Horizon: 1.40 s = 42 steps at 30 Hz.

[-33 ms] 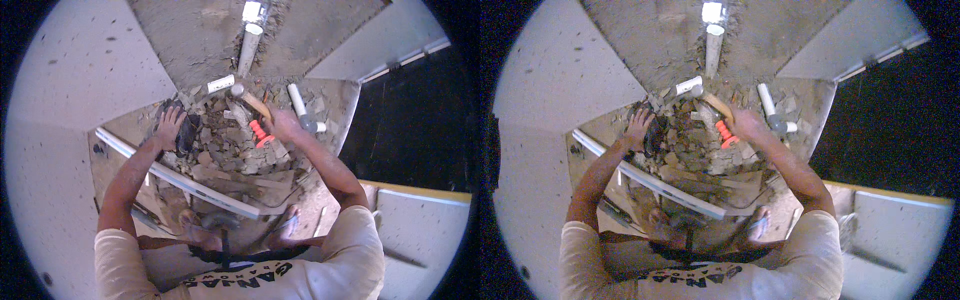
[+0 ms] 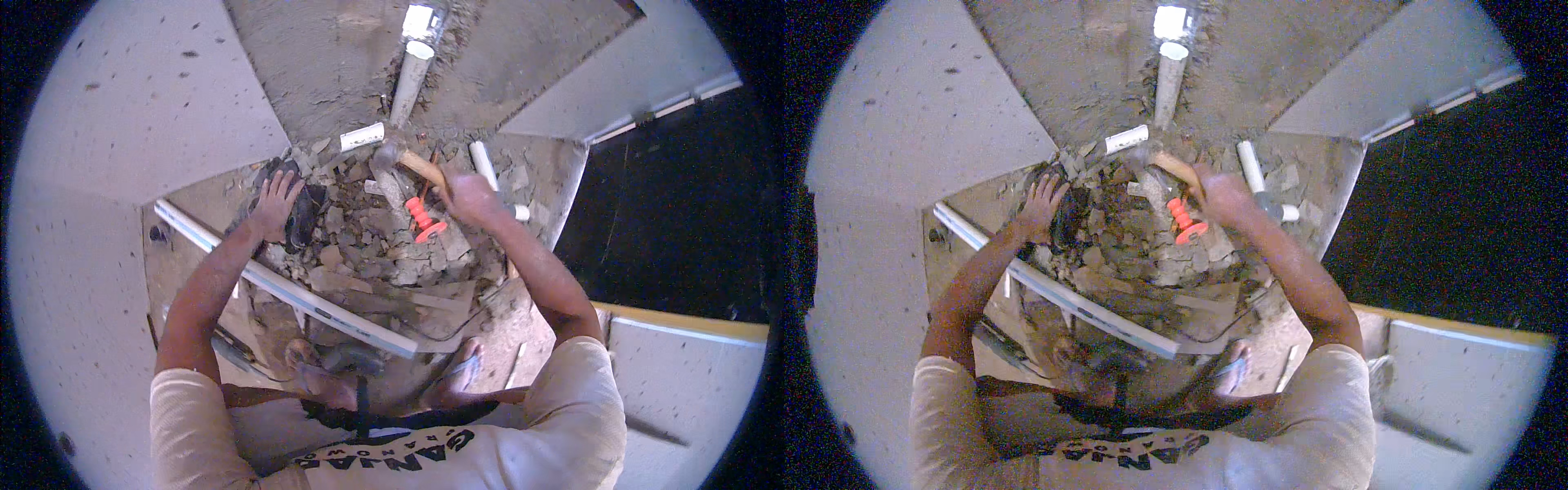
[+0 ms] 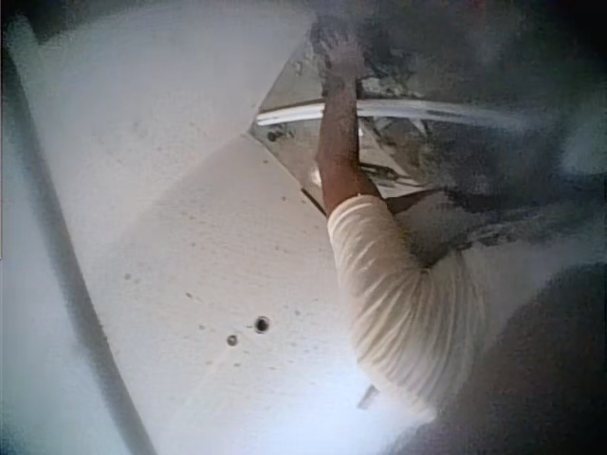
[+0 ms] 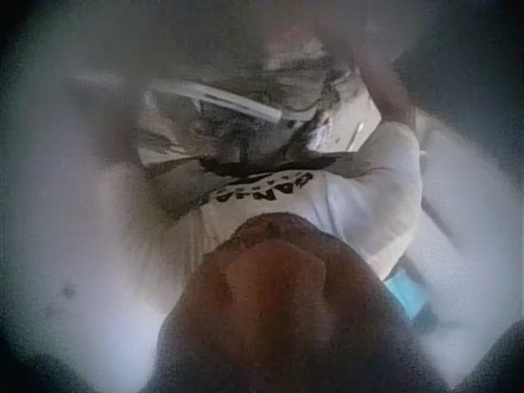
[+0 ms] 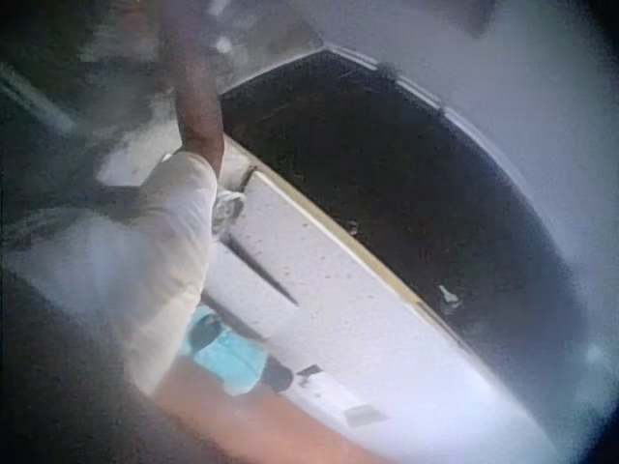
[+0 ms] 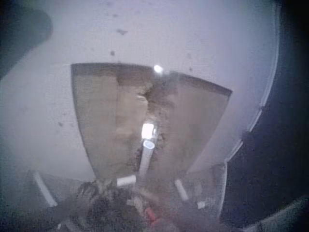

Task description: The person uses an angle grinder to cut a groove in the floor, then uses a hammer and chisel to widen the opening. They place a PVC pipe elbow into the hole and continue to adjust the opening with the grinder and hammer to fit the pipe.

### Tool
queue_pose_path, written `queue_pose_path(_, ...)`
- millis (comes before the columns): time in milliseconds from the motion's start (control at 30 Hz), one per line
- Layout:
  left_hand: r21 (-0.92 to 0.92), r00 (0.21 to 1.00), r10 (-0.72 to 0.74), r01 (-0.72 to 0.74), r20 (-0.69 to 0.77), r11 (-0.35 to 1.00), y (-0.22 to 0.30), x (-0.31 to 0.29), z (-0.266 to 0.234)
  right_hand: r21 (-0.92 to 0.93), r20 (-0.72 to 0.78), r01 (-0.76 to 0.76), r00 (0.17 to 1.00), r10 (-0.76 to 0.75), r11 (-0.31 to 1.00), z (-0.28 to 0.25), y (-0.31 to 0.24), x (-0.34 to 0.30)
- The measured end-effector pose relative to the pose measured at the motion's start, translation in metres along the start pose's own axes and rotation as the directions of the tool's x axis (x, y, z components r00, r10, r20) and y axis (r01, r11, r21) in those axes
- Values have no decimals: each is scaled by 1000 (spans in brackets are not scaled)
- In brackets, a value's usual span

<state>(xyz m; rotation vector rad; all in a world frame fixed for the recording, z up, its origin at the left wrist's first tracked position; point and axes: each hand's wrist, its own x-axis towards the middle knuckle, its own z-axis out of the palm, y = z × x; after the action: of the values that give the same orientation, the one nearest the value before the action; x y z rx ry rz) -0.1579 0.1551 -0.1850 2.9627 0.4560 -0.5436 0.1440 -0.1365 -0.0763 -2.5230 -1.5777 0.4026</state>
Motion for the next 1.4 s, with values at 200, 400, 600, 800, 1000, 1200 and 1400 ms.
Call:
queue_pose_path(200, 50, 991, -87, 82, 101, 995, 3, 13, 4, -443, 250, 262, 955, -163, 858, -41, 36, 70)
queue_pose_path(400, 23, 986, -123, 121, 111, 992, 1, 16, 16, -285, 176, 321, 944, -279, 903, -40, 29, 95)
queue_pose_path(600, -27, 983, -112, 117, 145, 993, 1, 18, 3, -377, 166, 186, 977, -131, 907, -26, 56, 158)
queue_pose_path(800, -47, 990, -123, 127, 75, 991, -2, 16, 17, -355, 161, 305, 951, -263, 884, -14, 51, 132)
queue_pose_path(1000, -48, 986, -115, 122, 124, 991, -3, 22, 9, -381, 117, 137, 988, -99, 915, -16, 65, 165)
queue_pose_path(1200, -94, 992, -124, 127, 33, 987, -11, 21, 30, -324, 184, 232, 966, -179, 917, -4, 54, 128)
queue_pose_path(1400, -66, 992, -120, 122, 25, 990, -10, 21, 31, -338, 227, 284, 950, -215, 897, -16, 56, 156)
